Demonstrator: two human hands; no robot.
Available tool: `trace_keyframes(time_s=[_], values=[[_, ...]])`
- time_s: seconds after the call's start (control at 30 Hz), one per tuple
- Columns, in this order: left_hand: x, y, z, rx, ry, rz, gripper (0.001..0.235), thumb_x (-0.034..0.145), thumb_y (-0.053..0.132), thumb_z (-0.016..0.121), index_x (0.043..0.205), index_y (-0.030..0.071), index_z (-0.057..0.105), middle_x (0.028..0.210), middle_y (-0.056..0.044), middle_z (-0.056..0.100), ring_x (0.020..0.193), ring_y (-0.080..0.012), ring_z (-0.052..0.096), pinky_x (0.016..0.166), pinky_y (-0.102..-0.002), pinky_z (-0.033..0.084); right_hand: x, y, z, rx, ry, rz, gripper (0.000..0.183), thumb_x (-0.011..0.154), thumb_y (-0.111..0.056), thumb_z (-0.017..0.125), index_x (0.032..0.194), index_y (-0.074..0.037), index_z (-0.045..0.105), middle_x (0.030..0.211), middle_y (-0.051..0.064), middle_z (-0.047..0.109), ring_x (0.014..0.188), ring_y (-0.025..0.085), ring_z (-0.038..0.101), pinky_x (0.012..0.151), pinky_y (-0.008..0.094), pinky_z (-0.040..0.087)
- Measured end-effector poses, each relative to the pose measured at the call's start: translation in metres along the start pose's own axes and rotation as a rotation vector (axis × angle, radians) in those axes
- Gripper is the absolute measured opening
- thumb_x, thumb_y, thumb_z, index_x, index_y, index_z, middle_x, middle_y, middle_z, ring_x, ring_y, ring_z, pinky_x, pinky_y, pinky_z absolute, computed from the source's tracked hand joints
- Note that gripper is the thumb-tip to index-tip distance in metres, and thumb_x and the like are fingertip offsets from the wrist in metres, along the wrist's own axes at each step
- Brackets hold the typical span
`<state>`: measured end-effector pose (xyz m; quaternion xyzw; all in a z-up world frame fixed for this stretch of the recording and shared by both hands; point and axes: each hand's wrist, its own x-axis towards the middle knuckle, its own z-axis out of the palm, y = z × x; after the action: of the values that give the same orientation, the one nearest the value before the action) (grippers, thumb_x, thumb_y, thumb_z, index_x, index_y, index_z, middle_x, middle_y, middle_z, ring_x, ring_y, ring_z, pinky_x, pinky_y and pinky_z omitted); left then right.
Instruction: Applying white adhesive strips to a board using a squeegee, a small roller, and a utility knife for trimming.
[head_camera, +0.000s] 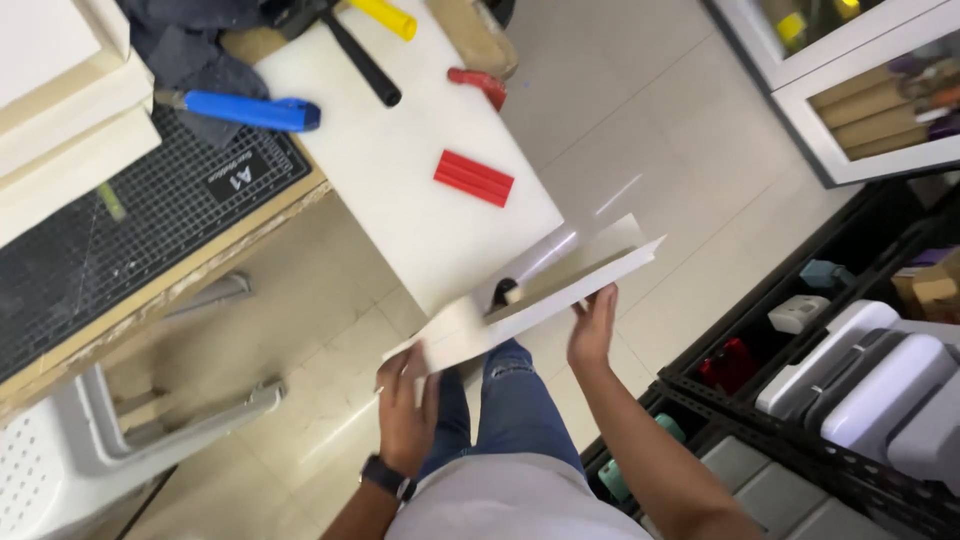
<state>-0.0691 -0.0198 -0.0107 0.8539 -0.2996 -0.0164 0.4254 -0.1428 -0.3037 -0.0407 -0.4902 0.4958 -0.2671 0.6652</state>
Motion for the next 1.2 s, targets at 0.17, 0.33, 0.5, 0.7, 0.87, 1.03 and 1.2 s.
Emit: trace_keyframes(time_s=[0.17, 0.33, 0.5, 0.7, 0.87, 1.03, 1.2], values=[[-0.047, -0.061, 0.061, -0.612, 0.075, -0.702, 0.041, 0.098, 0.011, 0.067, 0.134, -0.005, 0.057, 0.124, -0.021, 0.059, 0.115, -0.0324, 0.064, 0.097, -0.044, 0.060, -0.056, -0.072, 0.006, -0.467, -0.400, -0.987, 0.049, 0.094, -0.016, 0.072, 0.136, -0.001, 0.052, 0.125, 0.010, 0.045, 0.118, 0.028, 0.046, 0.105, 0.041, 0.040], [-0.001, -0.091, 0.121, -1.398, 0.187, -1.134, 0.034, 0.089, -0.008, 0.070, 0.120, -0.019, 0.063, 0.121, -0.032, 0.063, 0.112, -0.0417, 0.066, 0.103, -0.055, 0.052, -0.038, -0.094, 0.065, -0.666, -0.481, -1.554, 0.041, 0.092, -0.021, 0.075, 0.132, -0.012, 0.072, 0.129, 0.015, 0.063, 0.115, 0.032, 0.062, 0.099, 0.050, 0.050], [0.029, -0.099, 0.177, -1.582, 0.279, -1.157, 0.036, 0.082, -0.010, 0.074, 0.117, -0.001, 0.070, 0.109, -0.012, 0.069, 0.107, -0.0279, 0.071, 0.106, -0.052, 0.051, 0.010, -0.085, 0.088, -0.697, -0.715, -1.701, 0.034, 0.110, -0.019, 0.047, 0.132, -0.018, 0.072, 0.137, 0.012, 0.065, 0.122, 0.033, 0.062, 0.104, 0.050, 0.048], [0.061, -0.065, 0.199, -1.779, 0.483, -1.157, 0.039, 0.077, -0.014, 0.079, 0.108, 0.006, 0.064, 0.079, -0.008, 0.066, 0.086, -0.0309, 0.072, 0.108, -0.066, 0.046, 0.045, -0.094, 0.106, -0.694, -0.905, -1.927, 0.039, 0.110, -0.010, 0.046, 0.139, -0.027, 0.064, 0.138, 0.007, 0.063, 0.123, 0.028, 0.061, 0.102, 0.048, 0.054], [0.084, -0.037, 0.215, -1.791, 0.498, -1.055, 0.050, 0.077, -0.015, 0.071, 0.121, 0.006, 0.060, 0.097, -0.008, 0.065, 0.091, -0.0304, 0.068, 0.105, -0.059, 0.050, 0.089, -0.077, 0.108, -0.668, -1.087, -1.919, 0.039, 0.110, -0.014, 0.042, 0.143, -0.024, 0.061, 0.144, 0.010, 0.058, 0.128, 0.031, 0.057, 0.102, 0.052, 0.053], [0.107, 0.029, 0.191, -1.778, 0.441, -0.910, 0.066, 0.076, -0.018, 0.061, 0.137, 0.005, 0.055, 0.120, -0.008, 0.063, 0.099, -0.0296, 0.064, 0.101, -0.050, 0.055, 0.112, -0.094, 0.107, -0.627, -1.302, -1.787, 0.045, 0.102, -0.036, 0.061, 0.145, -0.022, 0.061, 0.145, 0.013, 0.057, 0.129, 0.034, 0.057, 0.105, 0.055, 0.051], [0.128, 0.098, 0.140, -1.862, 0.646, -0.962, 0.071, 0.087, -0.010, 0.063, 0.148, 0.011, 0.033, 0.138, -0.013, 0.049, 0.125, -0.0377, 0.059, 0.118, -0.057, 0.043, 0.164, -0.112, 0.129, -0.858, -1.291, -1.560, 0.056, 0.101, -0.049, 0.062, 0.149, -0.021, 0.057, 0.145, 0.009, 0.059, 0.136, 0.034, 0.052, 0.114, 0.055, 0.038]])
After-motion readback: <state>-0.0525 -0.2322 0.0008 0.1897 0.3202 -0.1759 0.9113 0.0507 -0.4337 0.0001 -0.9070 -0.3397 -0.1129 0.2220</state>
